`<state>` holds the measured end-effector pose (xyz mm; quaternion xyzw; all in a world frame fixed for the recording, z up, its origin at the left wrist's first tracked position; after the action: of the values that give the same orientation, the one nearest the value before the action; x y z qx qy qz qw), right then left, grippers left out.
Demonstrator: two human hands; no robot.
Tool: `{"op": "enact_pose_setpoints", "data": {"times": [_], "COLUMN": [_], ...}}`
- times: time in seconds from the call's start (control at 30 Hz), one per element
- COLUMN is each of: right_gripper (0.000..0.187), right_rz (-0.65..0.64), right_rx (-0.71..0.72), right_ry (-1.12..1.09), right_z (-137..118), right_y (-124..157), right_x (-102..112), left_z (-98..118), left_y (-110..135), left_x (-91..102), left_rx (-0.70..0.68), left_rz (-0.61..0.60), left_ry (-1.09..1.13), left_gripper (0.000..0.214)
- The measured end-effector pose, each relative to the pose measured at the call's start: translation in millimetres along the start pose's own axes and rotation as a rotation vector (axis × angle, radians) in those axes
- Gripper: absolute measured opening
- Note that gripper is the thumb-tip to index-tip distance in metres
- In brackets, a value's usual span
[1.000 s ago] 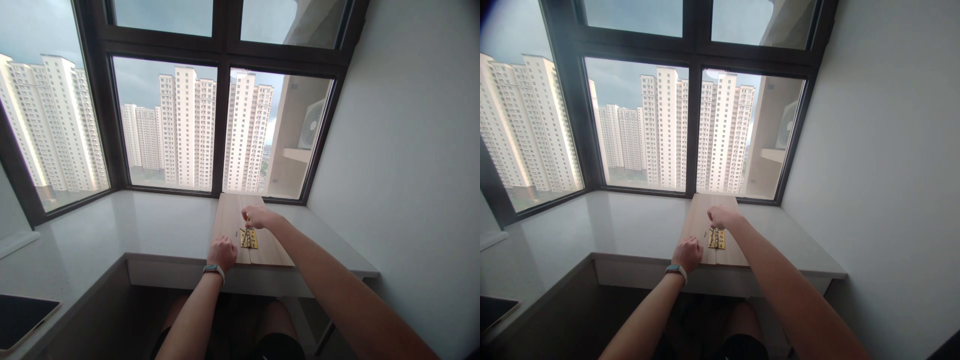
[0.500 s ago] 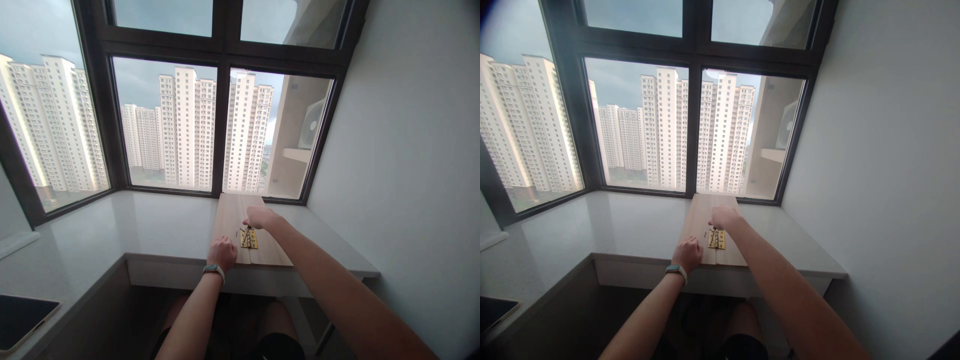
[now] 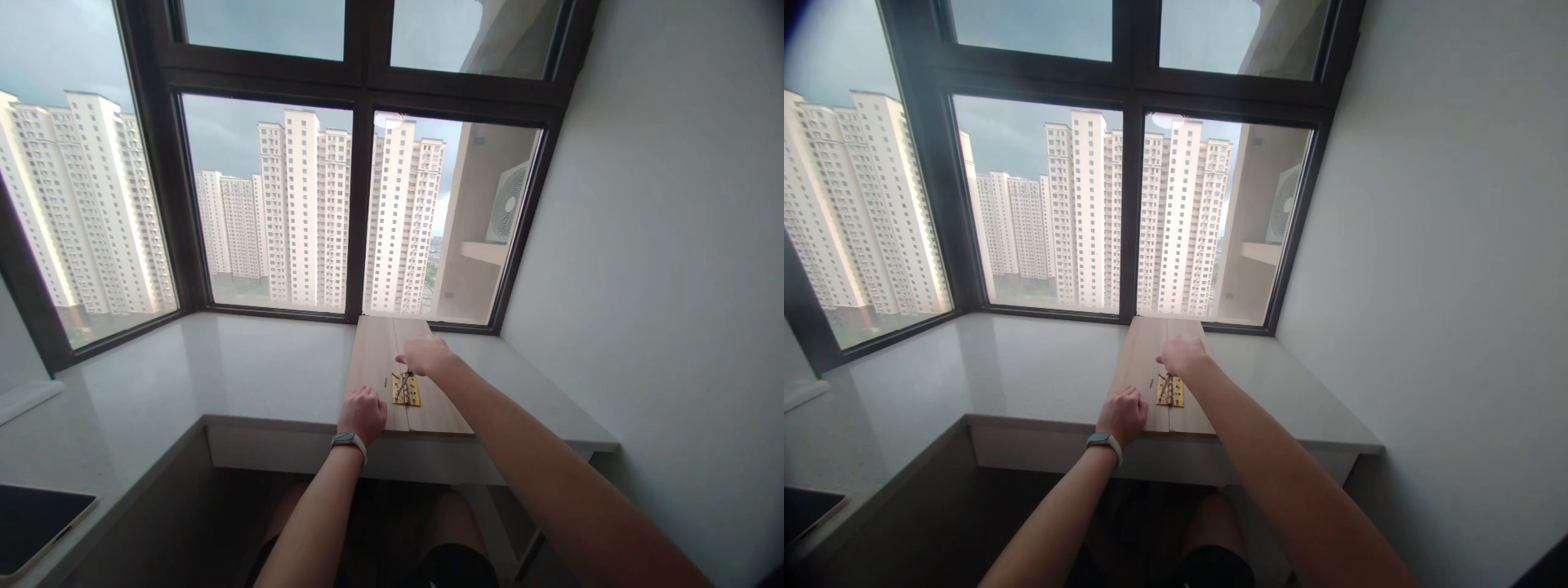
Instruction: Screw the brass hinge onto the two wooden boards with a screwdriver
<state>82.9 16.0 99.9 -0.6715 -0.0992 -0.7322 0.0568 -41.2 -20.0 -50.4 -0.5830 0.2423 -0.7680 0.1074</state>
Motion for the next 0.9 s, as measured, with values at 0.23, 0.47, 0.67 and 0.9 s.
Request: {"op": "enact_pose_setpoints", "data": {"times": [0.23,0.47,0.67,0.9], "right_gripper": [0.034,0.049,0.053,0.030], "right_rz": [-0.009,0.038,0.038,0.008], "right_rx": [0.107,0.082,0.016,0.116], "right_ry": [-0.004,-0.017,0.006,-0.021], "right_z": [1.5,-2.6,-6.8,-6.9], "right_y": [-5.2,-2.9,1.3,-4.6], "right_x": [-1.2,-1.7,3.1,-2.8], "left_z": [0.3,0.1,1.0,-0.5], "left_y": [0.4,-0.3,0.0,0.1], "left_x": [-1.5,-0.1,-0.4,-2.0], "left_rx": [-0.010,-0.012,-0.016,0.003], "left_rz": [0.007,0.012,0.029,0.012], "left_ry": [0.021,0.009,-0.002,0.004], "left_gripper": [0.030,0.027,0.025,0.025]}}
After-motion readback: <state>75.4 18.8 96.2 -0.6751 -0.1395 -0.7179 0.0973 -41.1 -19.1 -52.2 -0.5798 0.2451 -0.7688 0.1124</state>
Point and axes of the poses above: each hand's wrist, its own y-axis away from the middle knuckle, its own x-axis out of the back of the hand, z = x × y, the point moved 6 cm from there along -y, towards the middle knuckle, and after that the axes turned 4 degrees about -y, right-handed, at the moved point
